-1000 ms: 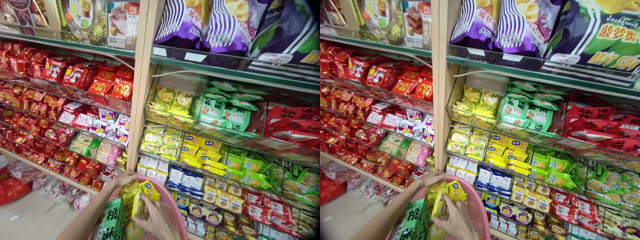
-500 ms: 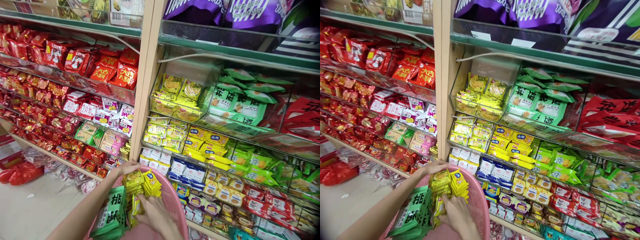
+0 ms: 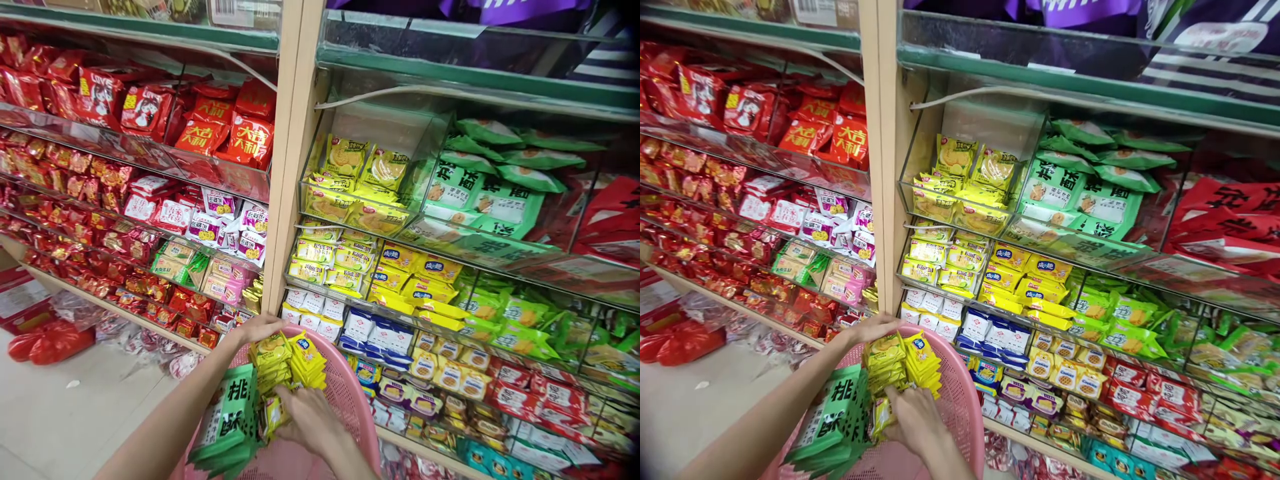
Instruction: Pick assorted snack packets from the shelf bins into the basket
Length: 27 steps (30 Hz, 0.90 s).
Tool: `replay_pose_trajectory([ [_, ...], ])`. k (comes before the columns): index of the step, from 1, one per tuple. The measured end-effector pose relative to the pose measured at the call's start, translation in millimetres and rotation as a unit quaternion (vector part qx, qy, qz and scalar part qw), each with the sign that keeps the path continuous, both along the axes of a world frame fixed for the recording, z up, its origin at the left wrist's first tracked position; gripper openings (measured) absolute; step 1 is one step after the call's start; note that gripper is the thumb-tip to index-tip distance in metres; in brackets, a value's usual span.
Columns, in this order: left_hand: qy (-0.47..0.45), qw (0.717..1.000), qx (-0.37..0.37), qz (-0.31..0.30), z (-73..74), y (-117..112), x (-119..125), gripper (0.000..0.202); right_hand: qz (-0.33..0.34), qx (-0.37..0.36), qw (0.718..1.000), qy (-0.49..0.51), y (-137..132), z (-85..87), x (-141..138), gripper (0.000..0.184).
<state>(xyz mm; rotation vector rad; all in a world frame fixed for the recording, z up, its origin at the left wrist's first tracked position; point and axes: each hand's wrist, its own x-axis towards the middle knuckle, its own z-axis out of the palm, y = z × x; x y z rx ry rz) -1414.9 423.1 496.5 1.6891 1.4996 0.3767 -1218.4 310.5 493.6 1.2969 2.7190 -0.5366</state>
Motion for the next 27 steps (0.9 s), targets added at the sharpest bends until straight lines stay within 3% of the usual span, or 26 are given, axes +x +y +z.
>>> replay_pose_trajectory([
  [8, 0.007, 1.0, 0.008, -0.013, -6.9, 4.2, -3.0, 0.072, 0.02, 0.04, 0.992, 0.12, 7.4, 6.6, 20.2, 0.072],
  [13, 0.011, 1.0, 0.008, -0.019, -6.6, 5.0, -4.5, 0.075, 0.078, 0.061, 0.984, 0.149, 8.4, -6.0, 26.0, 0.086],
  [19, 0.014, 1.0, 0.017, -0.016, -7.6, 5.4, -4.5, 0.075, 0.122, 0.077, 0.979, 0.144, 11.1, -30.6, 27.3, 0.084],
  [27, 0.015, 0.999, 0.021, -0.028, -5.6, 5.0, -4.6, 0.073, 0.123, 0.1, 0.977, 0.144, 14.1, -29.9, 25.1, 0.079],
])
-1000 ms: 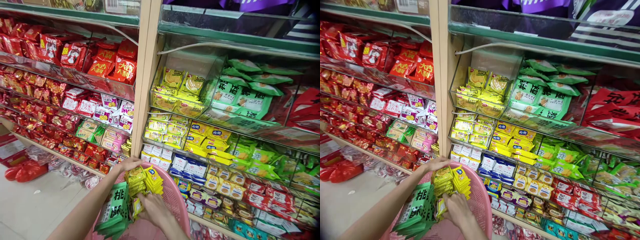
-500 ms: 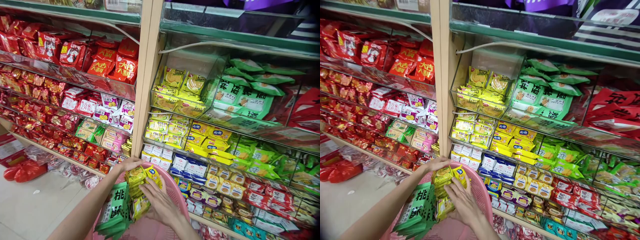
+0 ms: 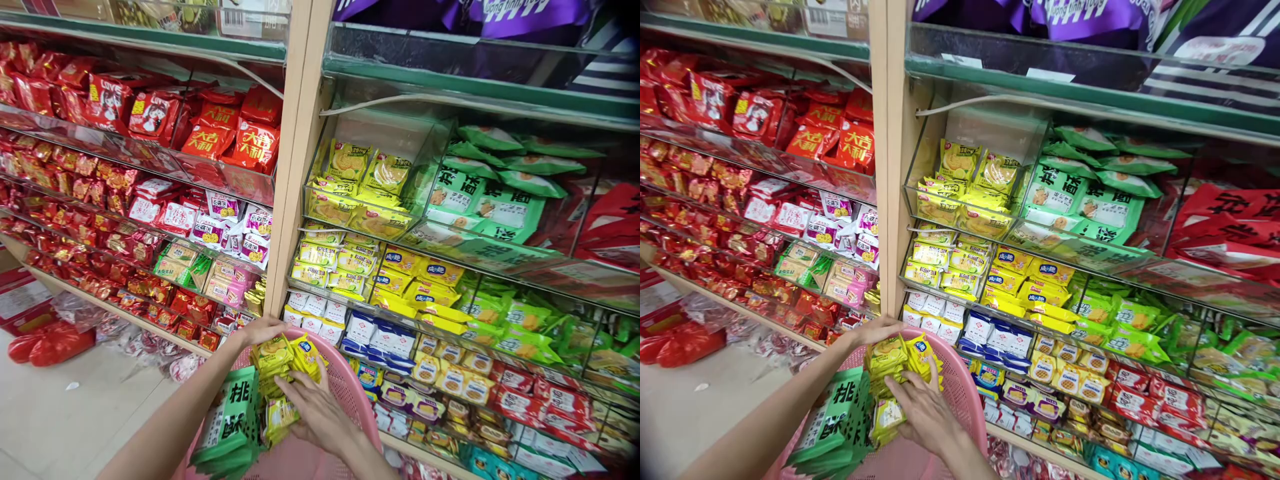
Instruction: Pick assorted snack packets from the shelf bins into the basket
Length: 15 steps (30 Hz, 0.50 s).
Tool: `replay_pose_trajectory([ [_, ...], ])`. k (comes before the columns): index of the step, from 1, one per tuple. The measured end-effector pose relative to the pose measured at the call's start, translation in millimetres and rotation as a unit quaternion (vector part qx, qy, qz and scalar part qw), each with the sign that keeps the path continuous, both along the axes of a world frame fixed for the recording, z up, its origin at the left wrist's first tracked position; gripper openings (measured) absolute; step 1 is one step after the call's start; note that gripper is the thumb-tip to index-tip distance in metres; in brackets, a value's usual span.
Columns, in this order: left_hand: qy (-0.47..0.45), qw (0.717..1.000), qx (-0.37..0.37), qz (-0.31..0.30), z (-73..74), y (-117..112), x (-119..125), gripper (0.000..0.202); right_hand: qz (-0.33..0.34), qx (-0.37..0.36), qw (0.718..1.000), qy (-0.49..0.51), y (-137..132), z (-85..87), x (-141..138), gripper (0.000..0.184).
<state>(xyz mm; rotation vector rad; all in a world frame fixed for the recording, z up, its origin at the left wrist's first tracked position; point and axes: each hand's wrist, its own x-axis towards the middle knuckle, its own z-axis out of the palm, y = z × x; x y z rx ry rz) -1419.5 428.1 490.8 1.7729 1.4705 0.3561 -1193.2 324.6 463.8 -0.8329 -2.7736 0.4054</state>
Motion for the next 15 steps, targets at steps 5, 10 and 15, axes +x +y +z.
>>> replay_pose_trajectory([
  [5, 0.001, 1.0, -0.004, 0.004, 1.5, -0.6, -0.2, 0.075, 0.014, 0.021, 1.0, -0.01, -0.5, 4.5, -2.2, 0.075],
  [10, 0.0, 1.0, -0.006, 0.009, 0.0, -0.3, -0.6, 0.075, 0.019, 0.012, 0.999, -0.028, -0.6, 5.8, -3.7, 0.074],
  [15, 0.002, 1.0, -0.008, 0.009, -0.2, -1.4, 0.5, 0.077, 0.016, 0.012, 0.999, -0.031, -0.6, 6.1, -3.6, 0.074],
])
